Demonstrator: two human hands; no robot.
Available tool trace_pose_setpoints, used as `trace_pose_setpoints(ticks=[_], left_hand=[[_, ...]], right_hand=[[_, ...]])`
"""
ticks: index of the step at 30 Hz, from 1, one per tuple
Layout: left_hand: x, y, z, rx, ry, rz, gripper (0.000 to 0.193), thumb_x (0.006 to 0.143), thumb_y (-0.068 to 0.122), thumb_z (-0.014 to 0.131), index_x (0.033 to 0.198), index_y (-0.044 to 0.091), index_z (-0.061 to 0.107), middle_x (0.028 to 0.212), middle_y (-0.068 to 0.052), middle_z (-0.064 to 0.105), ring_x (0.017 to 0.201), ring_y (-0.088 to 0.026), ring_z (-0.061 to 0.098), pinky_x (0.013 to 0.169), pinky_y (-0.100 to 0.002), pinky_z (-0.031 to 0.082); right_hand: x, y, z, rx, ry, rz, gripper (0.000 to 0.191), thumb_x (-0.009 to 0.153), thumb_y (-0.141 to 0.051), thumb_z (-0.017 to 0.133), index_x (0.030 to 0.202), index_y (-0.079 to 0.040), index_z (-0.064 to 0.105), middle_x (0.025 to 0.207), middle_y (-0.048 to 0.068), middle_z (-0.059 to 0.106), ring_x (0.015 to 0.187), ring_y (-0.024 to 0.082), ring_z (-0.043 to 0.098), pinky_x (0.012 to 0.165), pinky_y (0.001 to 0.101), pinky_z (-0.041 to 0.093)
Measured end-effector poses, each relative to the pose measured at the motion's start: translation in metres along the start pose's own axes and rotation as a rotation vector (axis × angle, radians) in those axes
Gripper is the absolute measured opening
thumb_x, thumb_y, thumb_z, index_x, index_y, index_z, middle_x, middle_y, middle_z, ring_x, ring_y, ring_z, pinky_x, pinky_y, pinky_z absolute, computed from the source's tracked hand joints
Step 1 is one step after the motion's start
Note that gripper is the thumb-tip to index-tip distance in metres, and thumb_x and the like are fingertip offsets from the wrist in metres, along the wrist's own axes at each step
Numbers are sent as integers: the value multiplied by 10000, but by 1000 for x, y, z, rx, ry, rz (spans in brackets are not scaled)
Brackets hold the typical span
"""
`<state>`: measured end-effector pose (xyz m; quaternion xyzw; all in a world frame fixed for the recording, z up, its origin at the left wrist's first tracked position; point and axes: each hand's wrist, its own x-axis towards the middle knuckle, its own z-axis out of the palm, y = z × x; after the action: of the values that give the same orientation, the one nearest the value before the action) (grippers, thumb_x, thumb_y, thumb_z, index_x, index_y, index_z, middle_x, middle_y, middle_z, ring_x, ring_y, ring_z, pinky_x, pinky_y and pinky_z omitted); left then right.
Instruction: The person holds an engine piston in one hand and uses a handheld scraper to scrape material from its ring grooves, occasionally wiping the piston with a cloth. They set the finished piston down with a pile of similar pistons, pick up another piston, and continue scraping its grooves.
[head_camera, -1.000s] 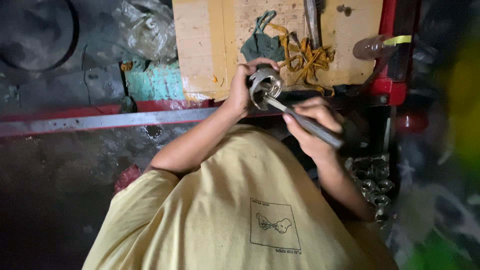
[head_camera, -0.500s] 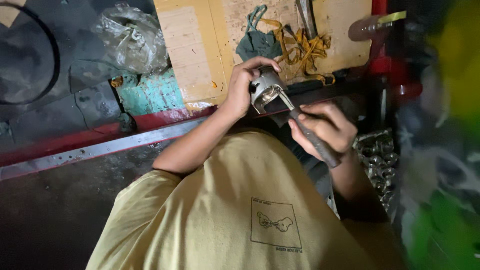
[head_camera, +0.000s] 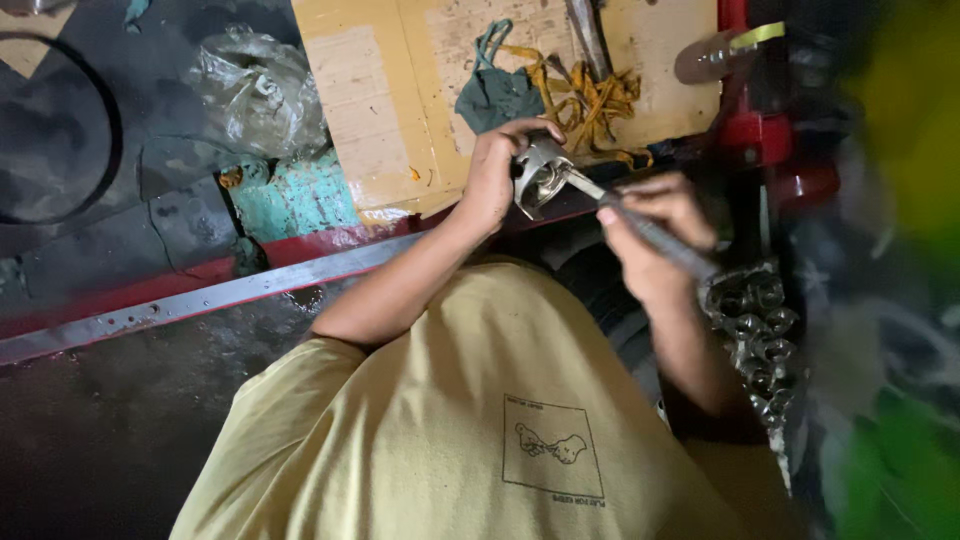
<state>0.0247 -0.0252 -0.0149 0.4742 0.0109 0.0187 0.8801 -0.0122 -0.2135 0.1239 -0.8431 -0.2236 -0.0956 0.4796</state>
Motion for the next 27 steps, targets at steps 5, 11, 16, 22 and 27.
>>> trace_pose_setpoints(ticks=[5,11,16,22,27], left_hand=[[4,-21,24,20,-83,-36,487,912,267,376,958,-98,694,1050,-191,746,950,-263,679,921,-342,525],[-12,-82,73,-222,-33,-456,450,888,303,437,1082,-29,670,1018,-155,717,939,-259,685,901,-388,551],[-42,-135,104,-324,-95,-798,427,948,368,452,1075,7,642,1013,-167,698,952,-294,689,917,-437,568],[-61,-158,135,-246,-225,-1008,555,892,432,431,1124,-13,670,1048,-189,725,970,-310,706,930,-447,564],[-60,-158,151,-275,-163,-1090,551,890,442,452,1140,0,665,1094,-184,716,1007,-319,699,971,-458,555]], right_hand=[[-37,15,-16,14,105,26,251,888,104,802,983,-3,597,1098,178,659,925,236,677,803,340,577],[-93,40,-41,237,381,219,227,918,72,795,1012,1,600,1112,147,654,944,210,678,836,338,579],[-169,55,-63,-9,441,271,247,892,65,831,998,6,616,1086,131,676,977,196,679,871,336,550],[-238,98,-90,121,160,444,171,997,-21,723,1131,-13,618,1129,88,706,1041,139,673,965,272,503],[-258,102,-89,149,313,428,180,972,-32,762,1097,-41,633,1113,86,712,1015,154,690,923,268,524]])
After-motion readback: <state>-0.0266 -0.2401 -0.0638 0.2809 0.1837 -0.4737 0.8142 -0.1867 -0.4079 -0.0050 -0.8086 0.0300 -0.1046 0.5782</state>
